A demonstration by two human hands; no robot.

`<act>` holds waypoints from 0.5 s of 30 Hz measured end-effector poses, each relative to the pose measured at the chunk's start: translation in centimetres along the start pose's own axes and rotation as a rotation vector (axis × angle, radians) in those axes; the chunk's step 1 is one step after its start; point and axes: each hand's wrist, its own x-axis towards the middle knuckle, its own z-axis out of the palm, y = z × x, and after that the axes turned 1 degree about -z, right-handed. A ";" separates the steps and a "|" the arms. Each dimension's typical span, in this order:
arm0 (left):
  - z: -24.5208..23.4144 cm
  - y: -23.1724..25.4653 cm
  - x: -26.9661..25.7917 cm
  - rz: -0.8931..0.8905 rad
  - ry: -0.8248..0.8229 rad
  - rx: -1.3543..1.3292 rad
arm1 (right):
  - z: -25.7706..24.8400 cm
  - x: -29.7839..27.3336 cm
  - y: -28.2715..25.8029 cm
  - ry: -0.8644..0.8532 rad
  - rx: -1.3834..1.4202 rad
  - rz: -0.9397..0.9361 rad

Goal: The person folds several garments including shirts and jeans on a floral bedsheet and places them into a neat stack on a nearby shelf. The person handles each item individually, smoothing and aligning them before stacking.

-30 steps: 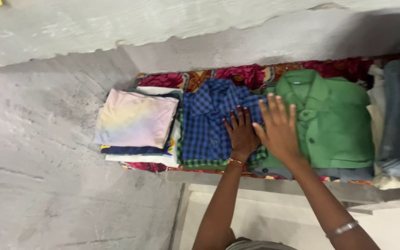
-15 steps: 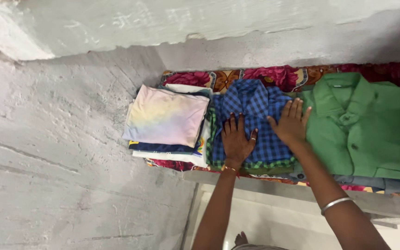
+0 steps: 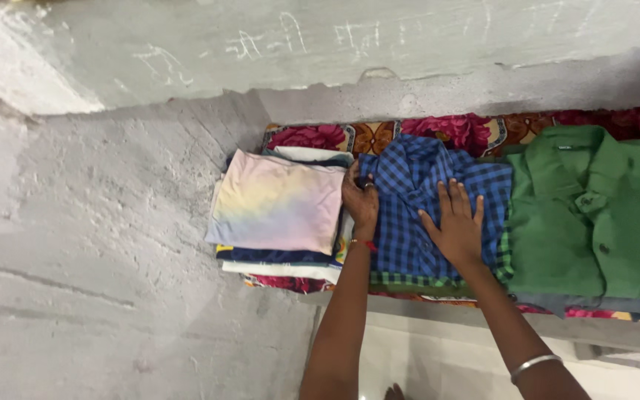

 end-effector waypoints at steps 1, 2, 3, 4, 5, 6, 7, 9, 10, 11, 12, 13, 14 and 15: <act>-0.5 0.1 0.1 0.054 -0.037 0.161 | 0.2 0.3 -0.1 -0.001 0.000 0.002; -1.2 0.5 0.1 0.108 -0.076 0.323 | 0.4 0.7 -0.2 -0.006 -0.034 0.002; -2.0 1.2 -0.5 0.157 -0.115 0.487 | 0.6 0.9 -0.5 -0.016 -0.067 0.000; -2.3 2.1 -1.3 0.167 -0.116 0.498 | 0.6 1.0 -0.9 -0.026 -0.100 -0.003; -2.4 3.4 -1.8 0.187 -0.121 0.508 | 0.5 1.3 -1.4 -0.053 -0.089 0.032; -2.4 4.8 -2.3 0.206 -0.126 0.519 | 0.3 1.3 -2.1 -0.080 -0.077 0.066; -2.0 6.1 -2.9 0.265 -0.129 0.599 | -0.2 1.7 -2.3 -0.106 -0.072 0.087; -2.1 8.3 -4.5 0.390 -0.145 0.767 | -0.8 1.1 -3.4 -0.050 -0.141 -0.043; -2.5 9.0 -5.1 0.461 -0.236 0.817 | -0.9 0.6 -4.1 -0.021 -0.171 -0.101; -2.8 9.3 -6.1 0.525 -0.322 0.863 | -0.9 0.0 -4.4 -0.051 -0.139 -0.119; -3.2 9.4 -6.8 0.588 -0.410 0.907 | -0.8 -0.5 -4.7 -0.081 -0.107 -0.136; -3.9 9.2 -7.4 0.577 -0.405 0.893 | -0.7 -1.1 -4.8 -0.110 -0.074 -0.148; -4.6 8.9 -7.7 0.566 -0.401 0.879 | -0.6 -1.5 -4.7 -0.141 -0.100 -0.163; -4.6 8.5 -7.4 0.564 -0.391 0.858 | -0.7 -0.9 -4.0 -0.161 -0.130 -0.181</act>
